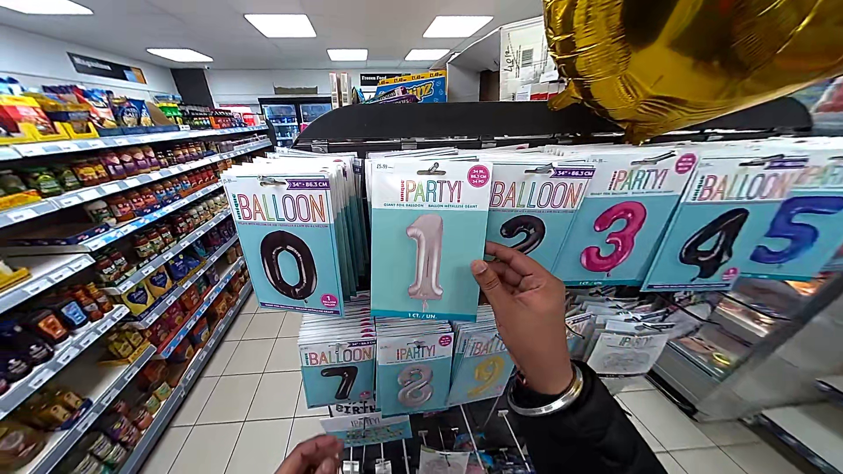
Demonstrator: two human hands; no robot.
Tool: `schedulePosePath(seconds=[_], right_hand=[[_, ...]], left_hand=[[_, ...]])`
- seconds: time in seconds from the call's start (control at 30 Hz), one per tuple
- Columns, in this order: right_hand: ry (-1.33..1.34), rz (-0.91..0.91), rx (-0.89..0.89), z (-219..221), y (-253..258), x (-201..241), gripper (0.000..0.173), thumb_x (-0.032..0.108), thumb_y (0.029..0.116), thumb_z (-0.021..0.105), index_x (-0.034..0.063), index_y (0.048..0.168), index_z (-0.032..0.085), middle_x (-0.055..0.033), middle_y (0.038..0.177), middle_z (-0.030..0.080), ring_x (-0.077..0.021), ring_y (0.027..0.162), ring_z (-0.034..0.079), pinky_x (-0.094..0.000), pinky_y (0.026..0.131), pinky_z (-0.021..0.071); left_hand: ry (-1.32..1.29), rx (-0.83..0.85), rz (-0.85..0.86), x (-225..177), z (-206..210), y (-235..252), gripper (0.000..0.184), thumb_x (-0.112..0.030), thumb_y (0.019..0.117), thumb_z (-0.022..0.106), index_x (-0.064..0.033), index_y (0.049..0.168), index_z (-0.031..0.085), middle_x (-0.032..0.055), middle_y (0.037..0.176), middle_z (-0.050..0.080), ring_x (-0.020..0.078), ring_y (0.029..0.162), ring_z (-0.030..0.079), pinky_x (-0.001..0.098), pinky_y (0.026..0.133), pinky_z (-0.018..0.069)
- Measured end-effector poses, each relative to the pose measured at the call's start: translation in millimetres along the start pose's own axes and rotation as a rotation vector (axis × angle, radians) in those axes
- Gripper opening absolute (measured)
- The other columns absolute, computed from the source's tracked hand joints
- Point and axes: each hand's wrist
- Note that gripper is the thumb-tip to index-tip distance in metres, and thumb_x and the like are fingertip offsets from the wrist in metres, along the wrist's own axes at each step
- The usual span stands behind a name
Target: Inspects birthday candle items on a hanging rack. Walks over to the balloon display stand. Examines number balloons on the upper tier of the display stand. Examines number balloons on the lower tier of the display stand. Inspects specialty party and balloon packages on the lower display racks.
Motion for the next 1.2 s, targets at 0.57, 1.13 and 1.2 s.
schedulePosePath(seconds=[0.57, 1.13, 1.2], right_hand=[[-0.068, -0.050, -0.207, -61.9, -82.7, -27.0, 0.027, 0.021, 0.0997, 0.064, -0.0005, 0.115, 0.068, -0.0029, 0.089, 0.074, -0.0146, 0.075, 0.073, -0.0275, 0.065, 0.0640], [-0.039, 0.016, -0.206, -72.7, -91.2, -23.6, 0.024, 0.012, 0.1012, 0.059, -0.0048, 0.117, 0.065, -0.0055, 0.091, 0.075, -0.0161, 0.075, 0.073, -0.0282, 0.063, 0.0640], [-0.034, 0.021, -0.201, -73.3, -92.0, -23.4, 0.024, 0.011, 0.1012, 0.059, -0.0053, 0.118, 0.065, -0.0058, 0.091, 0.075, -0.0162, 0.075, 0.073, -0.0279, 0.063, 0.0636]], left_hand=[[0.535, -0.140, 0.460, -115.0, 115.9, 175.9, 0.067, -0.024, 0.1011, 0.061, -0.0130, 0.160, 0.030, 0.0080, 0.156, 0.045, 0.0195, 0.137, 0.052, 0.0427, 0.107, 0.0522], [0.060, -0.006, 0.119, -126.4, 128.7, 184.9, 0.041, -0.022, 0.0999, 0.067, -0.0176, 0.139, 0.058, 0.0053, 0.109, 0.069, 0.0217, 0.093, 0.068, 0.0370, 0.077, 0.0600], [0.046, 0.002, 0.112, -126.7, 128.9, 185.7, 0.031, -0.023, 0.1003, 0.066, -0.0139, 0.131, 0.064, 0.0070, 0.106, 0.067, 0.0224, 0.090, 0.066, 0.0381, 0.077, 0.0598]])
Point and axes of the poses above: each hand's wrist, its own y-axis towards the middle knuckle, its own z-axis out of the palm, x = y × z
